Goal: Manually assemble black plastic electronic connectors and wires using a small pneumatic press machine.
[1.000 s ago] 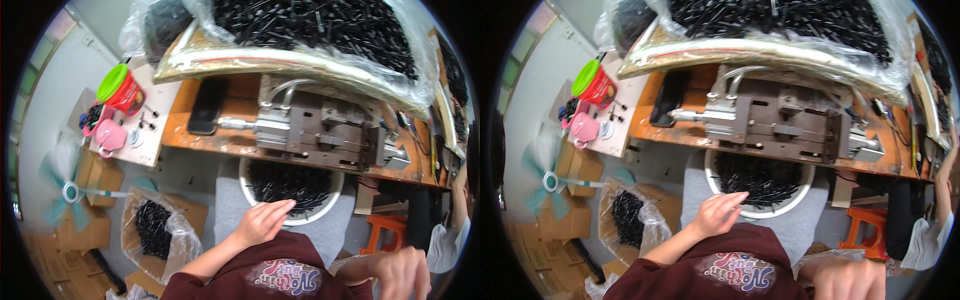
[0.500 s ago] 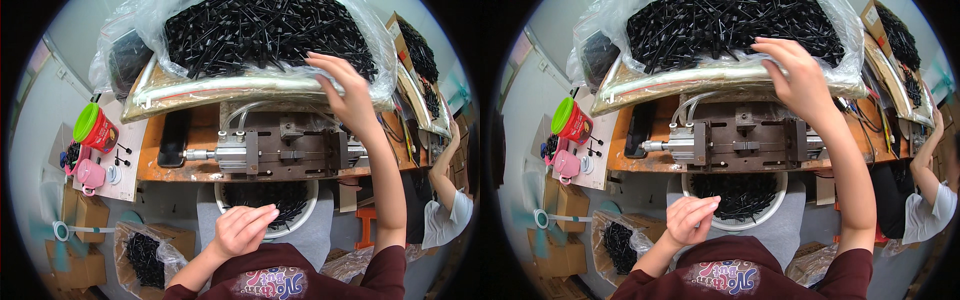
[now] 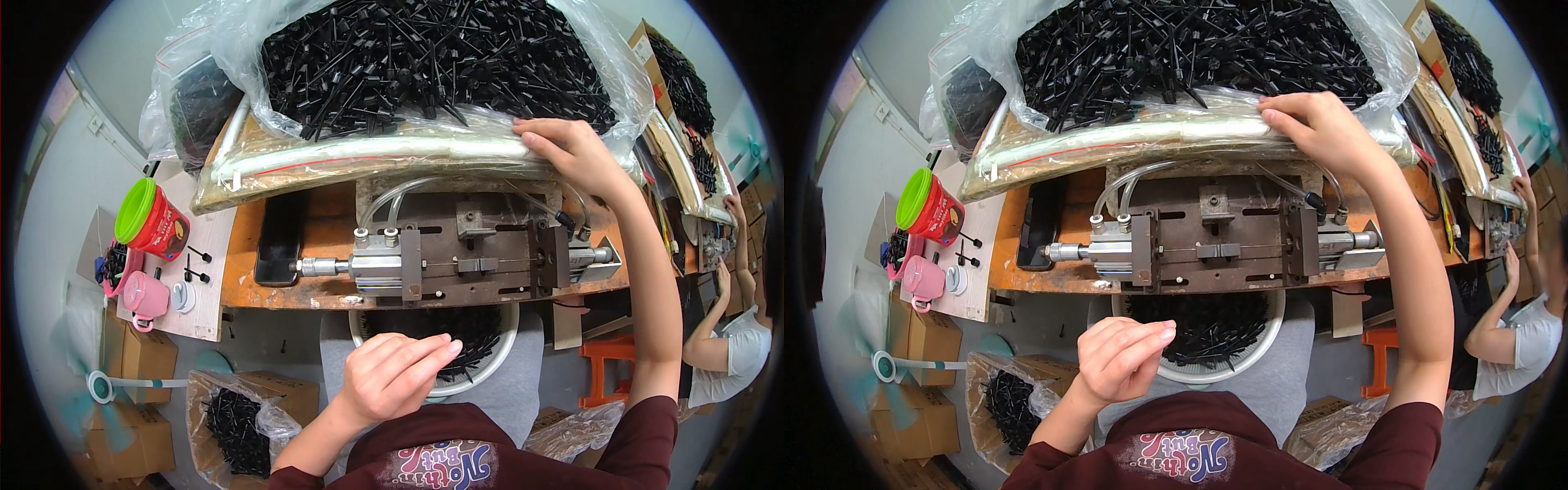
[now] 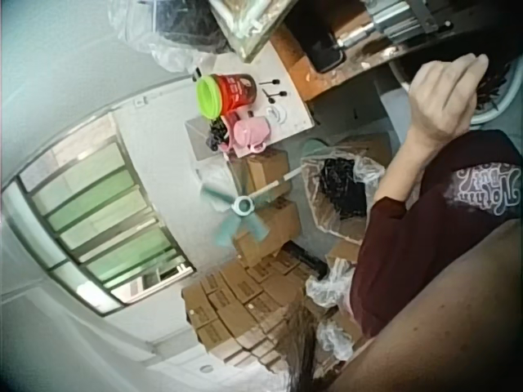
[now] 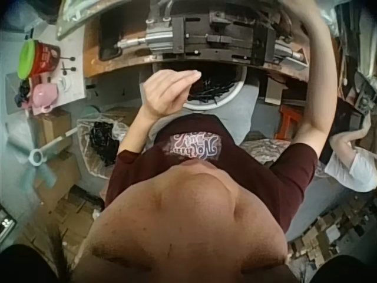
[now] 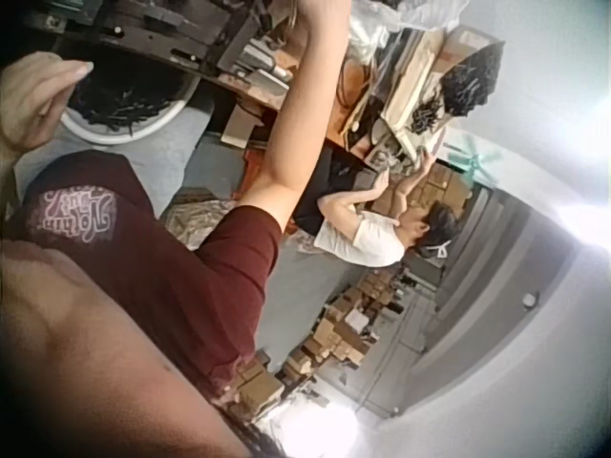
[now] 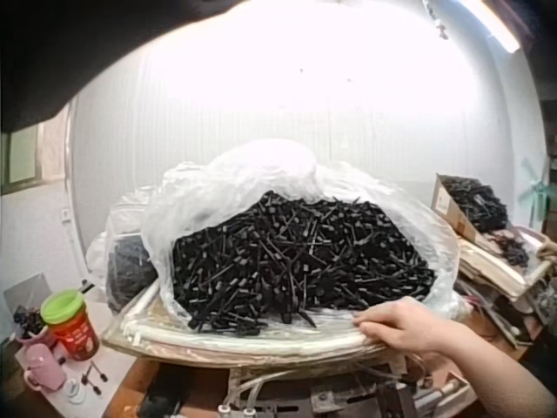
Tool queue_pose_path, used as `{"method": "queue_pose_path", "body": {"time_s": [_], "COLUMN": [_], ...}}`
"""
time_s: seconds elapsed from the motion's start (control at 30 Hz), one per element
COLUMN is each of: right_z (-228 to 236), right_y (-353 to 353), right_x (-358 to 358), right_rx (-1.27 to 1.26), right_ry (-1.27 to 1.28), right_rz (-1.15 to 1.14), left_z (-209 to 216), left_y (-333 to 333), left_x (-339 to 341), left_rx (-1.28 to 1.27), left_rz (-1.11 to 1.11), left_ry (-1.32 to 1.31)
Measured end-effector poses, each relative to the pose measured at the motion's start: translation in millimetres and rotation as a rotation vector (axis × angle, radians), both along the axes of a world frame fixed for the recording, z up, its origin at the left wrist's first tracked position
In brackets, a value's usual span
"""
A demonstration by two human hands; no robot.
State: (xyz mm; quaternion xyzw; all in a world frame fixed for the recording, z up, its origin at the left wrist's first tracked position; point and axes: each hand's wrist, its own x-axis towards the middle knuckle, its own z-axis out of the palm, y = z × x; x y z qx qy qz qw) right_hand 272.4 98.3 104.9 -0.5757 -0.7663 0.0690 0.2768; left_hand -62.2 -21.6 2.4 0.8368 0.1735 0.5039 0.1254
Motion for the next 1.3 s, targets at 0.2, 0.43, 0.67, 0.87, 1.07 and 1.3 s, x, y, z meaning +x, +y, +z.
{"method": "queue_pose_path", "body": {"time_s": [0.2,0.43,0.67,0.87,1.07,1.3], "right_z": [31,10,12,11,19,27], "right_y": [15,74,88,73,68,56], "right_x": [-39,-39,-61,-42,-59,-53], "right_rx": [0.379,0.811,0.713,0.714,0.742,0.747], "right_ry": [-0.256,-0.672,-0.627,-0.644,-0.544,-0.634], "right_rz": [-0.01,-0.125,-0.07,-0.013,0.07,-0.022], "left_z": [79,113,92,76,97,62], "left_y": [-29,-106,-4,-34,-57,-36], "left_x": [13,37,-12,7,37,-32], "left_rx": [-0.604,-0.918,-0.414,-0.417,-0.44,0.207], "left_rz": [-0.368,-0.716,-1.262,-0.677,-0.431,0.367], "left_ry": [-0.613,-1.266,-0.529,-0.604,-0.867,-0.13]}}
